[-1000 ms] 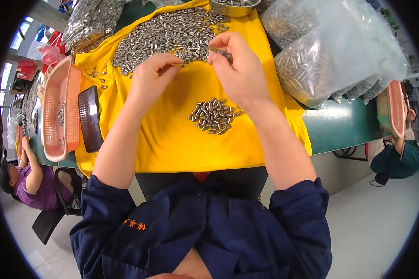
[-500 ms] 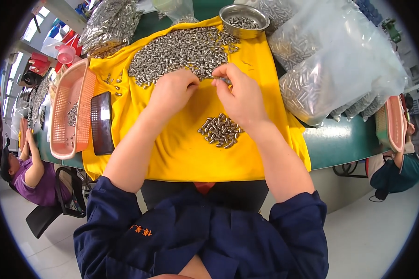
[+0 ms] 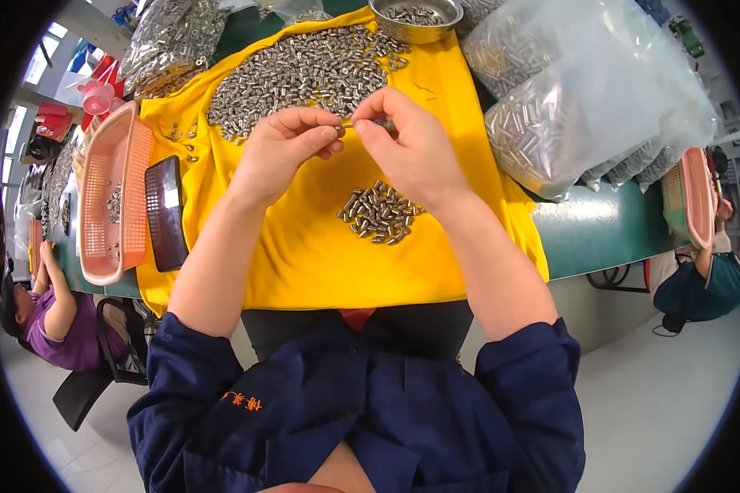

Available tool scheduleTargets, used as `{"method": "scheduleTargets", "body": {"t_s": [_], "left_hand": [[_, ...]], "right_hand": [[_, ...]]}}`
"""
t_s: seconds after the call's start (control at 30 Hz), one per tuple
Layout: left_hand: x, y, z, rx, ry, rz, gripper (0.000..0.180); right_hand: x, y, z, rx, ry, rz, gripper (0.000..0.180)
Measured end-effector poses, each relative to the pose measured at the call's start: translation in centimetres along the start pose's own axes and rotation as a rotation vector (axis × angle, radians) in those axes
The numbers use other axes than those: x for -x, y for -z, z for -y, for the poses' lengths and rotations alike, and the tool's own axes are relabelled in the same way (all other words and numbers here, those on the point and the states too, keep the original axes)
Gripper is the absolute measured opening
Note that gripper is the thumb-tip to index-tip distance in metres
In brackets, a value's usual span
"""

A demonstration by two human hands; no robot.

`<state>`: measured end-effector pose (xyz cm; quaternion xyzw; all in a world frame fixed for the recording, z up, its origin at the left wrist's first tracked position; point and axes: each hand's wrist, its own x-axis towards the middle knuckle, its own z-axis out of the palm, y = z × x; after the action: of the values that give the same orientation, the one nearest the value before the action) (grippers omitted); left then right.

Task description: Sorting small metal hardware components by hand on a workbench.

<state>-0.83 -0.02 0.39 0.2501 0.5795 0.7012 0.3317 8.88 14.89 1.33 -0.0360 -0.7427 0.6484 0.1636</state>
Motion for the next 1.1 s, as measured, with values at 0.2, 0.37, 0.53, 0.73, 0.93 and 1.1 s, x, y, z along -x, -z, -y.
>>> {"method": "scheduleTargets", "body": {"t_s": [0.2,0.37,0.53,0.73,0.93,1.1], "left_hand": [[0.12,-0.41,0.32,0.114,0.012,0.02,0.013],[0.16,-0.46,0.38,0.126,0.031,0.026,0.013],[0.19,-0.44,0.47,0.153,0.041,0.027,0.013],[0.16,-0.54,0.35,0.2,0.038,0.052,0.012],[0.22,-0.42,0.27,0.039,-0.01,0.023,0.012],[0.15,-0.74,0.06,-0.074,-0.006,-0.022,0.012]], "right_hand": [[0.28,-0.21,0.01,0.021,0.047,0.024,0.005],[0.48,-0.32,0.34,0.135,0.122,-0.01,0.006],[0.41,-0.27,0.21,0.127,0.14,-0.007,0.006],[0.37,-0.17,0.21,0.134,0.13,-0.015,0.006],[0.59,-0.6,0.4,0.386,0.252,-0.017,0.006],[0.61,-0.8,0.43,0.438,0.246,-0.019,0.006]]}}
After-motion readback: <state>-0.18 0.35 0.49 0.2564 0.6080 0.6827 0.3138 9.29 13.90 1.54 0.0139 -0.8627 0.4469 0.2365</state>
